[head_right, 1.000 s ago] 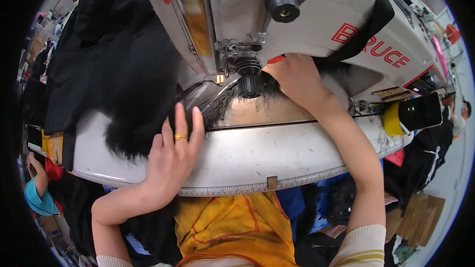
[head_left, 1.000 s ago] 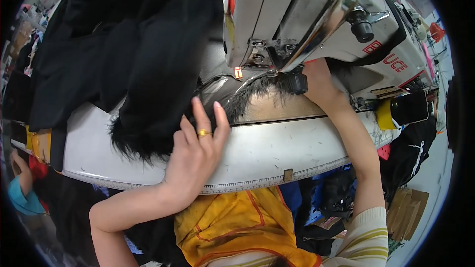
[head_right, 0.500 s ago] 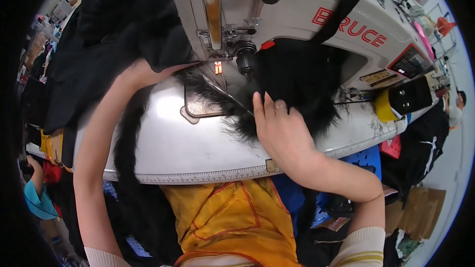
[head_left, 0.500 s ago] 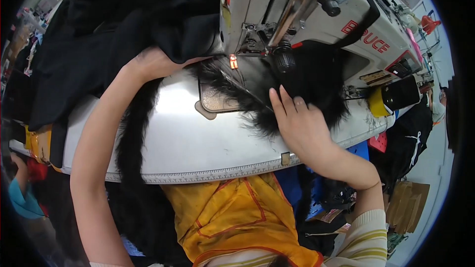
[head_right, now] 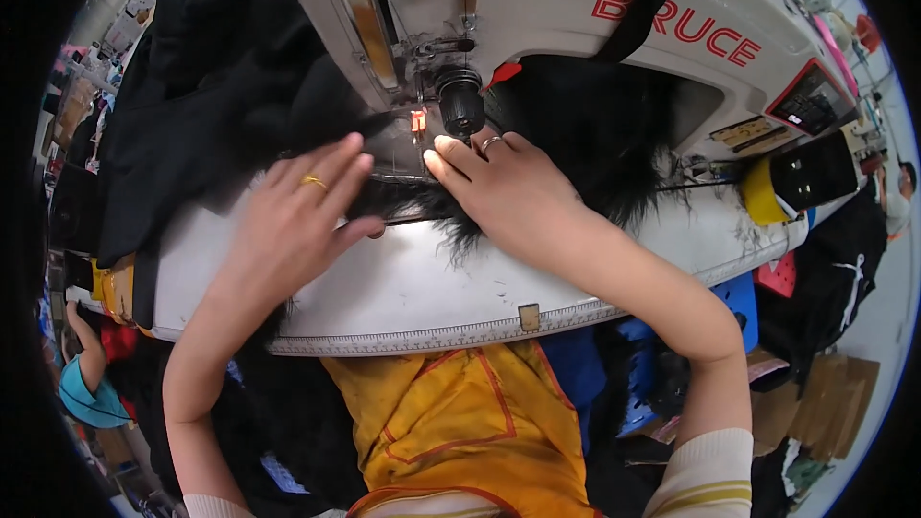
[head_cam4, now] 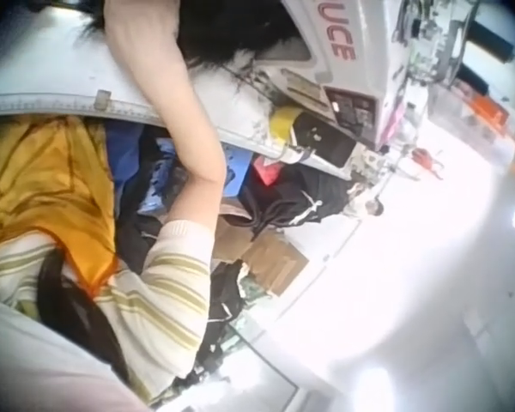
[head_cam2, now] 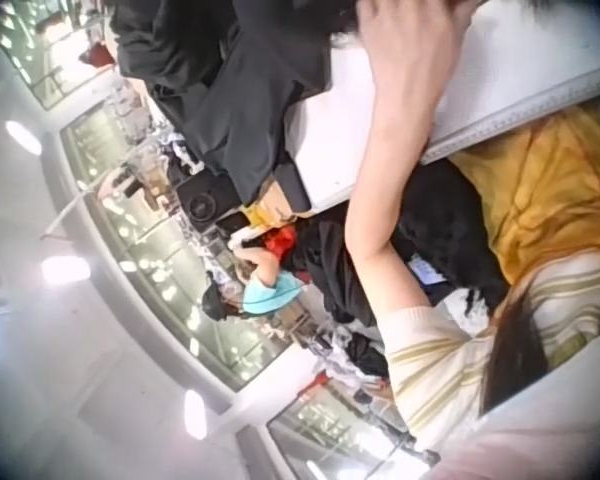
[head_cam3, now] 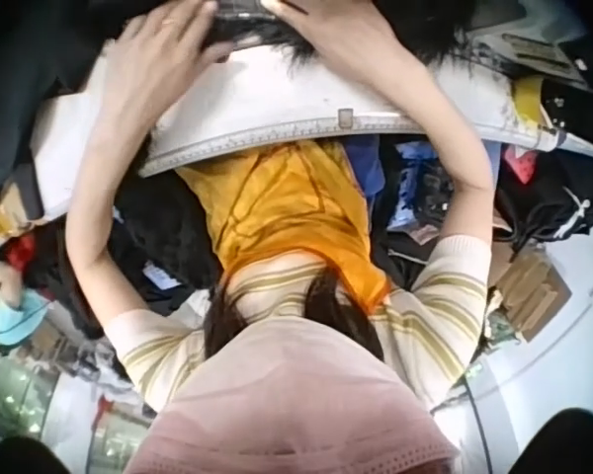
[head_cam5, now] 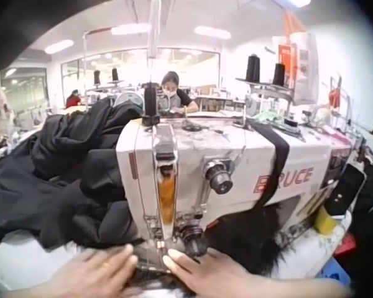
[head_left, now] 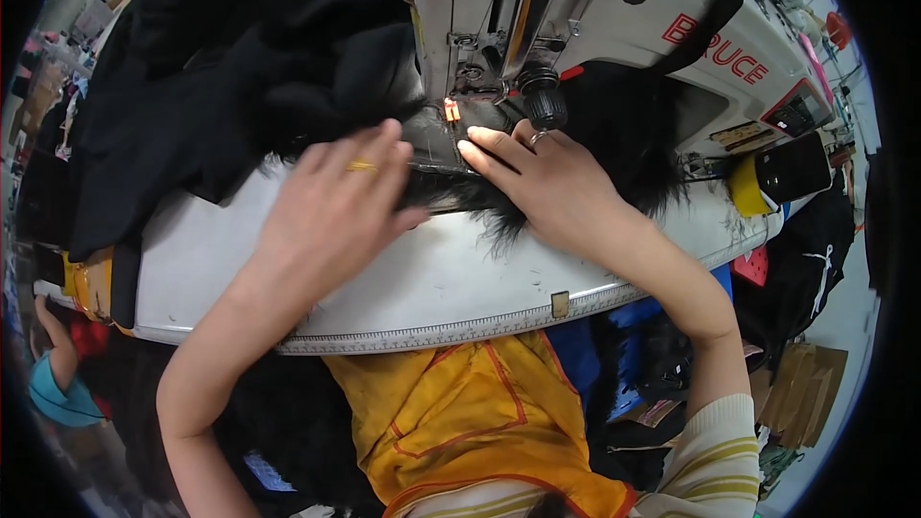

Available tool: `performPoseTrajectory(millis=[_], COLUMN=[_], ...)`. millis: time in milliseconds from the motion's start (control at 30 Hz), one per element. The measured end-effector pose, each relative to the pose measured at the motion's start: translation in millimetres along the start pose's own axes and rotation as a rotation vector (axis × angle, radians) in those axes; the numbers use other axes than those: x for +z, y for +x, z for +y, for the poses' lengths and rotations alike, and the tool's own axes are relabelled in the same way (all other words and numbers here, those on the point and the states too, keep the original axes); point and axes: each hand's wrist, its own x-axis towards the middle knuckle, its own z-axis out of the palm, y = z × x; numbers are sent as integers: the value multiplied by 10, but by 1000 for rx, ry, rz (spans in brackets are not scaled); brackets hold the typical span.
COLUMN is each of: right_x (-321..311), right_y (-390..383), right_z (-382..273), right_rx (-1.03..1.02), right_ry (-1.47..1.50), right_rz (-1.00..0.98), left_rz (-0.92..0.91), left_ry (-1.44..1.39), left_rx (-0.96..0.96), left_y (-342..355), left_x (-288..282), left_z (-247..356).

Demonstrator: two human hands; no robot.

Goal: Sewing black fur onto a black garment using a sewing machine.

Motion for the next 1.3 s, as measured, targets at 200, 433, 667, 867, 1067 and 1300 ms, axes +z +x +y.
performPoseTrajectory(millis=[200, 433, 667, 867, 1067, 1300], right_x=[-48, -43, 26, 55, 52, 71], right_y=[49, 51, 26, 60, 70, 96], right_z=[26, 74, 323, 602, 616, 662], right_rx=[16, 58, 135, 128, 122, 100], right_ry=[70, 41, -73, -103, -88, -118], right_rz=[-47, -92, -18, 46, 145, 167], left_rz=[129, -34, -113, -222, -15, 62], left_ry=[-639, -485, -386, -306, -309, -367], left_rx=[-76, -44, -18, -25, 55, 81], left_y=[251, -4, -132, 115, 140, 168], left_x=[486, 249, 261, 459, 569, 635], left_z=[-142, -133, -175, -377, -386, -432])
